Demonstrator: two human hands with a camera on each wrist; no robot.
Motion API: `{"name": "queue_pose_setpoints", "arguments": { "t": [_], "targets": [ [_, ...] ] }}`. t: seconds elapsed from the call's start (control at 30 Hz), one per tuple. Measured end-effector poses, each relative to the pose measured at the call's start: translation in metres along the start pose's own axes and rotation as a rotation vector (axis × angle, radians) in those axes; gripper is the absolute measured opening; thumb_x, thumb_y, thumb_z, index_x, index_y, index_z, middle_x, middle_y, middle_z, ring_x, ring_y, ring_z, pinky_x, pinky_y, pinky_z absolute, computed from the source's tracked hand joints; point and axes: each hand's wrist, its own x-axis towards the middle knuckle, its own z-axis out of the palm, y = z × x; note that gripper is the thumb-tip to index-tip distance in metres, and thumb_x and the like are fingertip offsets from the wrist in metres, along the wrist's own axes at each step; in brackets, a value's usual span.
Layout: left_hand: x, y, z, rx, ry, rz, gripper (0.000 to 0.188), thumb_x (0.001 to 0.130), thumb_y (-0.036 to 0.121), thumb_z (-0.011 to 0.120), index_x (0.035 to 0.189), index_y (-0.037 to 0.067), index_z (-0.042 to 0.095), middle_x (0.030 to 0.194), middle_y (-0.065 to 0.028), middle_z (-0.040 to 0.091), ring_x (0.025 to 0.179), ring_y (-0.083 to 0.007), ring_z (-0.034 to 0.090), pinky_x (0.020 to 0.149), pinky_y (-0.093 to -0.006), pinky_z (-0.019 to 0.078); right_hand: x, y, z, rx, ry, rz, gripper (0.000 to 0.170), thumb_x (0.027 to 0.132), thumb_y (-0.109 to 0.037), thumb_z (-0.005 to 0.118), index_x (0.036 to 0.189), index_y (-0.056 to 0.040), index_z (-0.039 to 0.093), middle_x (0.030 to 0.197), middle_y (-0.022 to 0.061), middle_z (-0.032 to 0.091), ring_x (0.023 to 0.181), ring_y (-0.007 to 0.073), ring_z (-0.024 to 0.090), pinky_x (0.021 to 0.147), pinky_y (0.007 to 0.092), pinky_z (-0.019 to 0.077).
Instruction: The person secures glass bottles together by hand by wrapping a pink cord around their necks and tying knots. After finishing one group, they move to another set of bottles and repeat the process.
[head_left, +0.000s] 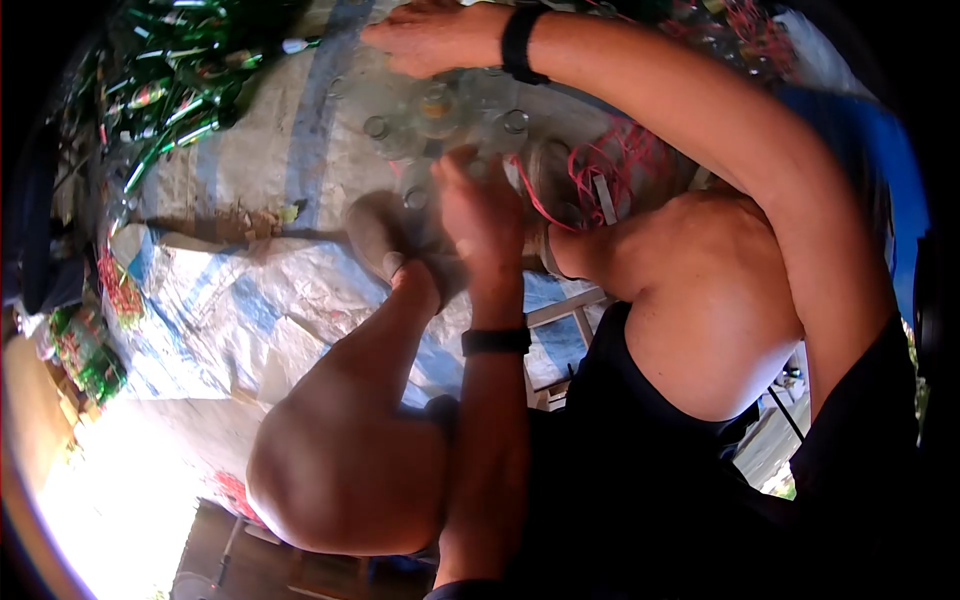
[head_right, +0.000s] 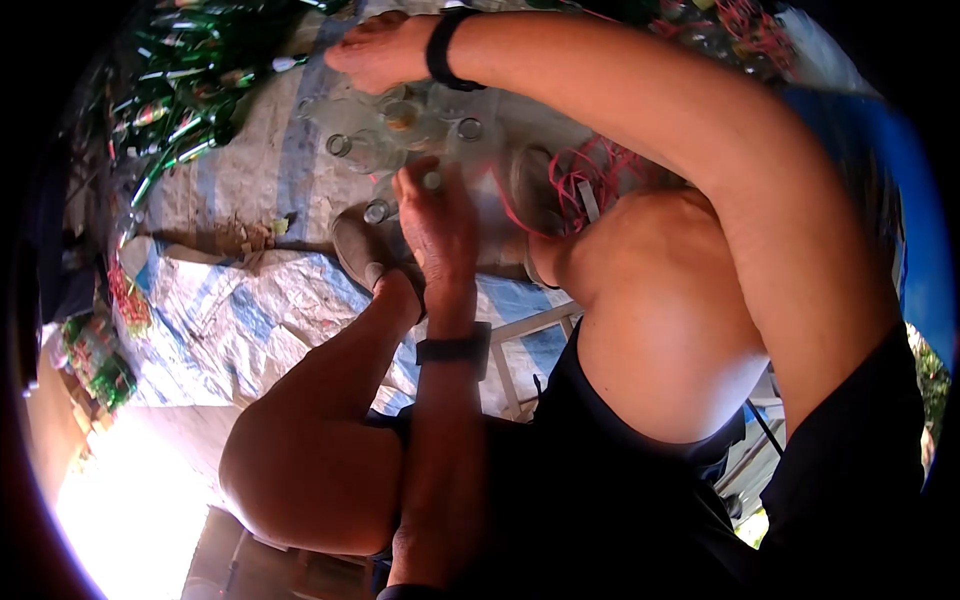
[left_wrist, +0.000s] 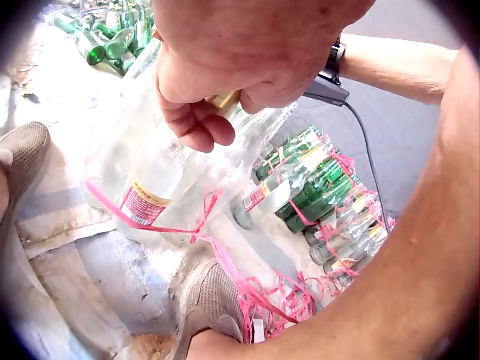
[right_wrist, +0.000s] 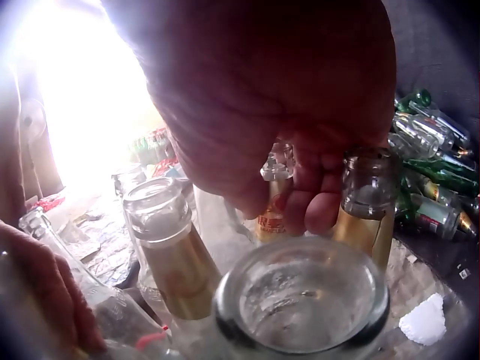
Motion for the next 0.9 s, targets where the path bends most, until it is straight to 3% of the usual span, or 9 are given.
{"name": "queue_pose_setpoints", "arguments": {
  "t": [0.07, 0.2, 0.27, 0.4, 0.5, 0.53, 0.6, 0.67, 0.9],
  "targets": [
    [-0.001, 0.003, -0.001, -0.031, -0.038, -0.083, 0.028, 0.094, 0.021, 0.067, 0.109, -0.001, 0.06, 0.107, -0.0241, 0.06, 0.095, -0.0439, 0.061, 0.083, -0.0483, 0.0497, 0.01, 0.004, 0.003, 0.035, 0.031, 0.029, 0.029, 0.085, -0.02, 0.063, 0.11, -0.0048, 0.06, 0.105, 0.017, 0.071, 0.104, 0.0388, 0.068, 0.088, 0.0509, 0.0552],
    [-0.004, 0.006, 0.0, -0.02, -0.038, -0.102, 0.028, 0.094, 0.021, 0.066, 0.111, 0.0, 0.06, 0.109, -0.0244, 0.059, 0.097, -0.0439, 0.061, 0.085, -0.048, 0.0497, 0.006, 0.003, 0.006, 0.026, 0.068, 0.038, 0.03, 0.085, -0.018, 0.057, 0.112, -0.0062, 0.058, 0.11, 0.0156, 0.07, 0.107, 0.0361, 0.068, 0.089, 0.0481, 0.0561],
    [-0.006, 0.005, 0.0, -0.053, -0.011, -0.046, 0.028, 0.094, 0.021, 0.066, 0.112, 0.0, 0.06, 0.109, -0.0249, 0.059, 0.099, -0.0443, 0.06, 0.087, -0.0474, 0.0494, 0.006, 0.005, 0.008, 0.013, 0.067, 0.015, 0.027, 0.085, -0.018, 0.057, 0.11, -0.0072, 0.055, 0.102, 0.0135, 0.069, 0.097, 0.0343, 0.069, 0.086, 0.0456, 0.0558],
    [-0.008, -0.005, 0.003, -0.07, -0.017, -0.004, 0.026, 0.095, 0.019, 0.064, 0.113, 0.0, 0.059, 0.111, -0.023, 0.059, 0.104, -0.0449, 0.058, 0.091, -0.0491, 0.0479, 0.001, 0.012, 0.022, -0.065, 0.463, -0.163, 0.008, 0.091, -0.02, 0.051, 0.09, -0.013, 0.048, 0.069, 0.0059, 0.045, 0.07, 0.0248, 0.058, 0.073, 0.0401, 0.0505],
    [-0.005, -0.019, 0.009, 0.015, 0.0, 0.083, 0.025, 0.093, 0.016, 0.067, 0.111, 0.0, 0.06, 0.11, -0.0221, 0.062, 0.101, -0.0434, 0.061, 0.085, -0.0481, 0.0499, 0.006, 0.011, 0.009, -0.762, -0.18, -0.182, 0.013, 0.095, -0.021, 0.056, 0.092, -0.0102, 0.049, 0.071, 0.0068, 0.054, 0.076, 0.0267, 0.062, 0.071, 0.0448, 0.0484],
    [-0.004, -0.023, 0.011, 0.113, 0.011, 0.19, 0.03, 0.09, 0.016, 0.071, 0.111, -0.001, 0.059, 0.108, -0.0234, 0.063, 0.094, -0.0433, 0.065, 0.078, -0.0475, 0.0523, 0.006, 0.01, 0.005, -0.764, -0.175, -0.187, 0.013, 0.095, -0.021, 0.056, 0.092, -0.0102, 0.049, 0.071, 0.0068, 0.054, 0.076, 0.0267, 0.062, 0.071, 0.0448, 0.0484],
    [-0.009, -0.028, 0.014, 0.122, 0.021, 0.192, 0.03, 0.091, 0.016, 0.071, 0.112, -0.001, 0.059, 0.107, -0.0233, 0.065, 0.093, -0.0429, 0.066, 0.078, -0.0479, 0.0523, 0.004, 0.009, -0.002, -0.029, 0.167, -0.126, 0.021, 0.09, -0.019, 0.067, 0.096, -0.0079, 0.05, 0.074, 0.0109, 0.06, 0.076, 0.0312, 0.065, 0.066, 0.048, 0.0478],
    [-0.008, -0.014, 0.008, -0.034, -0.043, 0.08, 0.016, 0.092, 0.008, 0.062, 0.106, 0.0, 0.064, 0.109, -0.0197, 0.06, 0.106, -0.0429, 0.056, 0.09, -0.0478, 0.0482, 0.003, 0.006, -0.011, -0.028, 0.104, -0.1, 0.024, 0.088, -0.019, 0.07, 0.098, -0.0077, 0.051, 0.073, 0.0128, 0.06, 0.075, 0.0332, 0.065, 0.064, 0.0486, 0.0477],
    [-0.007, 0.006, -0.002, -0.095, -0.027, -0.059, 0.027, 0.091, 0.011, 0.066, 0.114, 0.001, 0.056, 0.107, -0.0243, 0.058, 0.1, -0.0472, 0.057, 0.086, -0.0502, 0.0492, 0.006, 0.011, -0.005, -0.022, 0.132, -0.151, 0.029, 0.085, -0.019, 0.073, 0.101, -0.0085, 0.051, 0.071, 0.0167, 0.058, 0.072, 0.0376, 0.064, 0.06, 0.0488, 0.0485]
  ]
}}
